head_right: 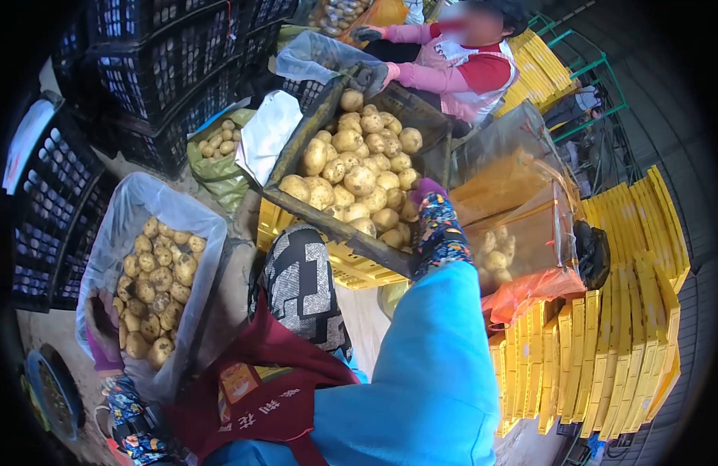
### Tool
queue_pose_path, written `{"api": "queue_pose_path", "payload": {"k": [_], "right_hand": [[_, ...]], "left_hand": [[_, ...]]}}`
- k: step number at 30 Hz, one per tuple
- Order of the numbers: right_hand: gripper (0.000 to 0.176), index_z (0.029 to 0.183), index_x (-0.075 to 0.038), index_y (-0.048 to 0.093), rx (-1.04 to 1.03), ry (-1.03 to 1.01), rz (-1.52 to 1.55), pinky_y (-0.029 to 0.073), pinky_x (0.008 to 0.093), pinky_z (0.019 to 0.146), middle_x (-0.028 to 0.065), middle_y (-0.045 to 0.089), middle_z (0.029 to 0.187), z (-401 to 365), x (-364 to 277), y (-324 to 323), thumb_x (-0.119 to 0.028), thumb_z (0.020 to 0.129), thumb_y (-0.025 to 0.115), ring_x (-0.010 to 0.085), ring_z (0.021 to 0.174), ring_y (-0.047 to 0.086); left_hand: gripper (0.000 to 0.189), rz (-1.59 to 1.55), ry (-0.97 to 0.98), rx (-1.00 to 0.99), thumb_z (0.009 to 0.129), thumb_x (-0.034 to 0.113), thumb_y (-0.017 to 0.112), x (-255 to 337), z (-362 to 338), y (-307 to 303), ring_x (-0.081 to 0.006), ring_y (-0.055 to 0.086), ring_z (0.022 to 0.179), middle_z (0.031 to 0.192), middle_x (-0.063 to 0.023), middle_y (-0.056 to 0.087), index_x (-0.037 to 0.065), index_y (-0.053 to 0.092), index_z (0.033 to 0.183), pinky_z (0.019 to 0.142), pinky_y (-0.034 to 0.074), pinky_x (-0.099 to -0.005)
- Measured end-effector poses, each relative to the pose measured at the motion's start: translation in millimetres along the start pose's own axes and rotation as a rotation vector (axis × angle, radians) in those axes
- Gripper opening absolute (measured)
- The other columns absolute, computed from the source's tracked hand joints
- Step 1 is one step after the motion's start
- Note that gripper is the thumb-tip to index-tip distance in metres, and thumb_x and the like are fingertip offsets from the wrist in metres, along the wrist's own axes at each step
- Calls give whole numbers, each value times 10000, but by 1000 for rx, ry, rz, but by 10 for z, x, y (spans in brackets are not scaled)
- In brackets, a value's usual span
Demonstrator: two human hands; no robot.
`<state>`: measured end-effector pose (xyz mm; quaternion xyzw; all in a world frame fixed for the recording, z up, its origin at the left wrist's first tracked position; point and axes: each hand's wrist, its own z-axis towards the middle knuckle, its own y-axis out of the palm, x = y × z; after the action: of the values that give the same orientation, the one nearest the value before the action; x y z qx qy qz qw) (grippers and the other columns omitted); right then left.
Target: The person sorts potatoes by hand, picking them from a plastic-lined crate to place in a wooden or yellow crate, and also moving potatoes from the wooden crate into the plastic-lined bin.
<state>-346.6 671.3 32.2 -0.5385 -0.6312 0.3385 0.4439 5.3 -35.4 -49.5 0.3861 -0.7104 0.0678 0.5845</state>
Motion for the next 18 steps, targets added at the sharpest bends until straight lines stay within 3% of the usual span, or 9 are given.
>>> {"api": "queue_pose_path", "payload": {"k": [6, 9, 11, 12, 15, 16, 17, 18], "right_hand": [[456, 1173, -50, 672, 46, 3, -8, 509, 372, 896, 166, 697, 1070, 23, -286, -12, -235, 764, 751, 262, 1004, 654], [450, 1169, -49, 673, 80, -4, -19, 512, 372, 884, 163, 702, 1054, 49, -320, 37, -236, 767, 752, 259, 984, 659], [447, 1166, -48, 675, 101, -46, -12, 515, 372, 876, 161, 705, 1042, 63, -340, 77, -236, 769, 753, 257, 971, 662], [445, 1165, -48, 675, 115, -64, 9, 516, 371, 872, 161, 707, 1037, 58, -356, 89, -236, 770, 753, 255, 964, 664], [439, 1161, -46, 677, 213, -30, 289, 519, 371, 860, 158, 711, 1020, 33, -144, -47, -236, 773, 755, 252, 944, 668], [437, 1160, -46, 677, 302, -24, 488, 521, 371, 856, 157, 713, 1015, 55, 0, -135, -236, 774, 755, 251, 937, 670], [271, 1029, -10, 680, 457, -170, 697, 523, 321, 785, 95, 703, 912, 499, 300, -23, -165, 812, 726, 168, 822, 635], [114, 944, -16, 666, 620, -212, 786, 485, 278, 653, 13, 649, 819, 424, 29, -171, -83, 853, 681, 98, 723, 568]], "left_hand": [[629, -23, 10, 1, 1022, 453, 417, 14, -53, -46, -251, 381, 1392, 1515, -150, 378, 38, 345, 1489, 1117, 326, -365], [568, -79, 6, 65, 1030, 419, 420, 55, -80, 38, -234, 497, 1284, 1425, -130, 479, 37, 407, 1450, 1040, 414, -343], [470, 0, 31, 44, 1032, 354, 454, 105, -91, 2, -219, 598, 1113, 1248, -89, 595, 47, 485, 1386, 925, 494, -321], [382, 105, 190, 144, 1017, 256, 493, 112, -197, 105, -246, 642, 974, 1071, -93, 648, 28, 527, 1322, 841, 531, -344], [416, 338, 365, 243, 1004, 265, 522, 147, -198, -197, -221, 595, 1096, 1225, -106, 581, 34, 502, 1349, 914, 493, -320], [429, 263, 372, 251, 1000, 269, 532, 169, -203, -275, -213, 579, 1136, 1276, -110, 559, 36, 494, 1359, 938, 481, -311], [427, -239, 159, 292, 1000, 250, 529, 362, -251, -162, -228, 569, 1165, 1302, -125, 544, 27, 483, 1361, 956, 479, -325], [431, -243, 200, 272, 997, 241, 530, 362, -268, -186, -236, 565, 1182, 1311, -138, 540, 23, 476, 1364, 966, 481, -336]]}}
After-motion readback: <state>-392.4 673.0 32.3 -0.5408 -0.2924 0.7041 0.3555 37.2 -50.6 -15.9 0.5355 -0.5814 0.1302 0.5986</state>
